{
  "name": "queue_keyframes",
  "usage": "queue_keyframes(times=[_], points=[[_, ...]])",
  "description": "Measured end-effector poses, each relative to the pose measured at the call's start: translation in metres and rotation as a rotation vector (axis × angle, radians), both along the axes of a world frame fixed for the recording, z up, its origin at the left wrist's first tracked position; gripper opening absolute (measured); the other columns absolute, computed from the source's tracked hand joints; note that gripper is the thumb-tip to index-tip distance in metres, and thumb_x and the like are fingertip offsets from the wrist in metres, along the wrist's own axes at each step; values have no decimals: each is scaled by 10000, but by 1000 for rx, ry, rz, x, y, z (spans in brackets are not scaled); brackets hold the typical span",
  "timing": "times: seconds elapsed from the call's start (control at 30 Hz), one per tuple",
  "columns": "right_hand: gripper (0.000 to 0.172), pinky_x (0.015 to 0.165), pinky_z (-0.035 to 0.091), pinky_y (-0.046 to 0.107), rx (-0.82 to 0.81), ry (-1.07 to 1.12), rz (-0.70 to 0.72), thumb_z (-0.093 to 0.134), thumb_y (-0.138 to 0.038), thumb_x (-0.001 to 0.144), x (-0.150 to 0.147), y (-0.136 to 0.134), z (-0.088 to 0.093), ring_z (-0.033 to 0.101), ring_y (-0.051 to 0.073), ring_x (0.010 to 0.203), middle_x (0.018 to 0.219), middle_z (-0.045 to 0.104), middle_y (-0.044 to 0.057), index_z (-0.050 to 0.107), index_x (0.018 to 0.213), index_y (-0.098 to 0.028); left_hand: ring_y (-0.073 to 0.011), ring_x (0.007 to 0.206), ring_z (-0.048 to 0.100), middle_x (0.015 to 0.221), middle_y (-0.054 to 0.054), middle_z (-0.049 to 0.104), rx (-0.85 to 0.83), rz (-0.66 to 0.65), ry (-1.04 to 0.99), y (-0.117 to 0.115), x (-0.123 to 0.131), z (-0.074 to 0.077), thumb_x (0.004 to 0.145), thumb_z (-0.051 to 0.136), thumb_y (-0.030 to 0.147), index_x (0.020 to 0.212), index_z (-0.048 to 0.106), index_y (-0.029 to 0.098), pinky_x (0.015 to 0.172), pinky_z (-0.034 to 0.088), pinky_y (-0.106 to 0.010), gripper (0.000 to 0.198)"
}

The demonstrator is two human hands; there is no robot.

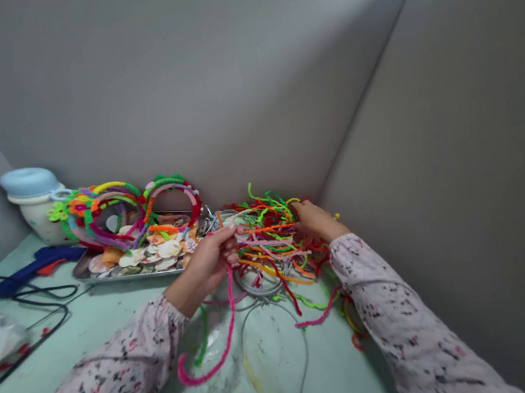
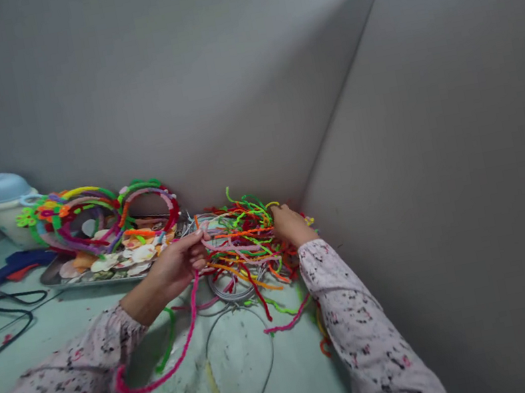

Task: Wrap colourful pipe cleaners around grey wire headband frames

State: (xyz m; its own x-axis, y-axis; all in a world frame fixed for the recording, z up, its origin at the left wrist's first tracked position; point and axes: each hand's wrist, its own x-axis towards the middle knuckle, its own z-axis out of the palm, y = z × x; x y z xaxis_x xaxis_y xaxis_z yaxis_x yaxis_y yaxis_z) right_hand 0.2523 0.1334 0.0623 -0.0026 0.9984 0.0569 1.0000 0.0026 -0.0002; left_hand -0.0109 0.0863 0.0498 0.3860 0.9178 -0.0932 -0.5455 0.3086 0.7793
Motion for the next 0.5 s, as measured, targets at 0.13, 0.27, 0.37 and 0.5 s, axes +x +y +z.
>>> queue_keyframes(times=[0.13, 0.27, 0.37, 0.5], points=[[291, 787, 469, 280, -73, -78, -2, 591, -205, 812, 6, 21, 7, 654, 248, 974, 1057, 700, 143, 688, 1086, -196, -34, 481, 372, 609, 13, 477, 160, 2, 23, -5, -8, 21, 766, 668, 207, 717, 650, 79, 394, 298, -139, 138], [311, 807, 455, 296, -60, -116, 20, 531, -249, 855, 12, 35, 21, 631, 271, 1042, 1150, 669, 175, 688, 1109, -165, -25, 469, 344, 634, 17, 476, 244, 17, 25, -3, -15, 32, 776, 658, 186, 826, 682, 73, 385, 281, -135, 126], [333, 735, 454, 232, -157, -98, 104, 673, -257, 745, 15, 39, 14, 666, 211, 916, 1051, 720, 90, 709, 1075, -228, -27, 462, 332, 639, 25, 457, 273, 23, -5, -2, -18, 37, 777, 630, 131, 949, 678, 83, 371, 262, -131, 185], [401, 684, 435, 195, -168, -67, 184, 684, -228, 726, 19, 35, -4, 659, 165, 865, 1039, 724, 49, 679, 1127, -231, -38, 446, 353, 619, 24, 449, 291, 68, -32, -7, -21, 48, 772, 570, 83, 992, 655, 110, 363, 271, -131, 237]])
